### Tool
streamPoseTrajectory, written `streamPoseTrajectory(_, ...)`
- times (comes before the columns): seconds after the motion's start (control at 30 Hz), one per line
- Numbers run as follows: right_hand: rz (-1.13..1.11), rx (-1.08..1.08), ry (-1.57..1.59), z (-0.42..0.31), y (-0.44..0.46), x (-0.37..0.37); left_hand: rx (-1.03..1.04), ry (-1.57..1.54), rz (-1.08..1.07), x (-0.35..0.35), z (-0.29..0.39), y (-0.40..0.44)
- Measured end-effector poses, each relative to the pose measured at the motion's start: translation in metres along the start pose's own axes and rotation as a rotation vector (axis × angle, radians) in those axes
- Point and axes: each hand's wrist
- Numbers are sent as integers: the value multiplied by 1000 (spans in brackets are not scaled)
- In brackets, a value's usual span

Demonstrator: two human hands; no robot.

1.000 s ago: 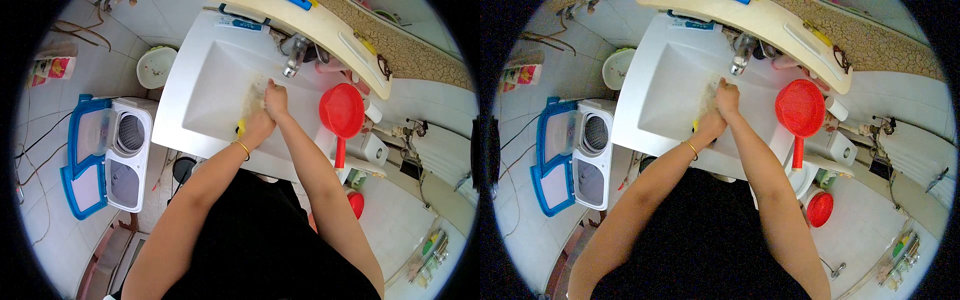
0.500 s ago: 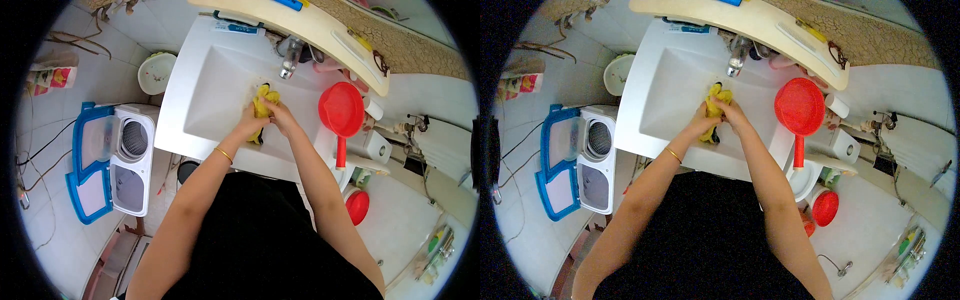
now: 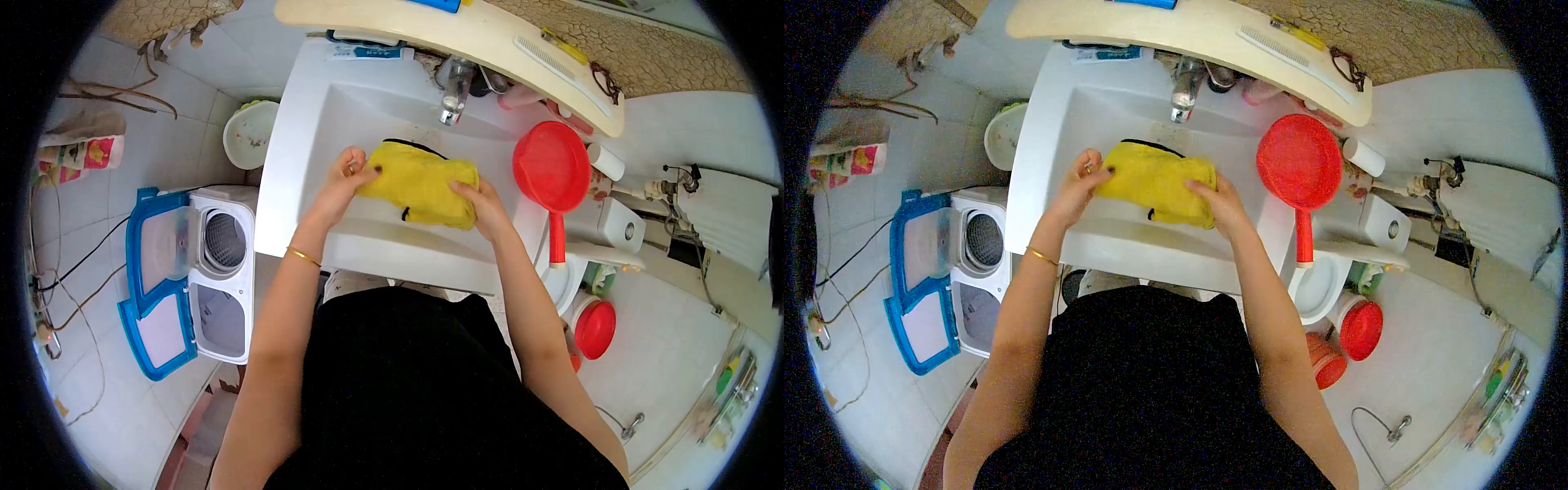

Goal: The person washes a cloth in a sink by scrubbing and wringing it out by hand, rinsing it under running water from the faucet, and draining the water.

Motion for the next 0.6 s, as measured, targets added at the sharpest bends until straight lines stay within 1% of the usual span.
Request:
streamPoseTrajectory(0.03,-7,-32,-55,2,-5,-5,23,51,-49,5,13,-8)
streamPoseTrajectory(0.1,-22,-93,-168,5,-15,-18,-99,322,-249,-2,27,-17)
streamPoseTrajectory(0.13,2,-98,-272,5,-17,-23,-158,462,-348,-7,32,-20)
streamPoseTrajectory(0.2,53,-102,-481,-1,-24,-25,-133,405,-355,-8,26,-25)
streamPoseTrajectory(0.23,78,-185,-571,-7,-25,-22,-119,376,-360,-8,24,-24)
streamPoseTrajectory(0.3,129,-348,-750,-25,-32,-10,-21,318,-207,-3,26,-20)
streamPoseTrajectory(0.33,174,-395,-763,-34,-36,-4,30,289,-131,1,30,-16)
streamPoseTrajectory(0.4,262,-486,-791,-50,-46,7,135,302,-108,6,45,-10)
streamPoseTrajectory(0.5,345,-517,-877,-74,-74,21,241,360,-83,15,73,-5)
streamPoseTrajectory(0.6,270,-835,-783,-66,-78,26,325,428,-48,9,70,-2)
Point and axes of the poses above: each hand's wrist, its own y-axis towards the middle knuckle, its own x-axis out of the palm, z = x × y, and after that the axes turned 10 degrees about x, right-handed
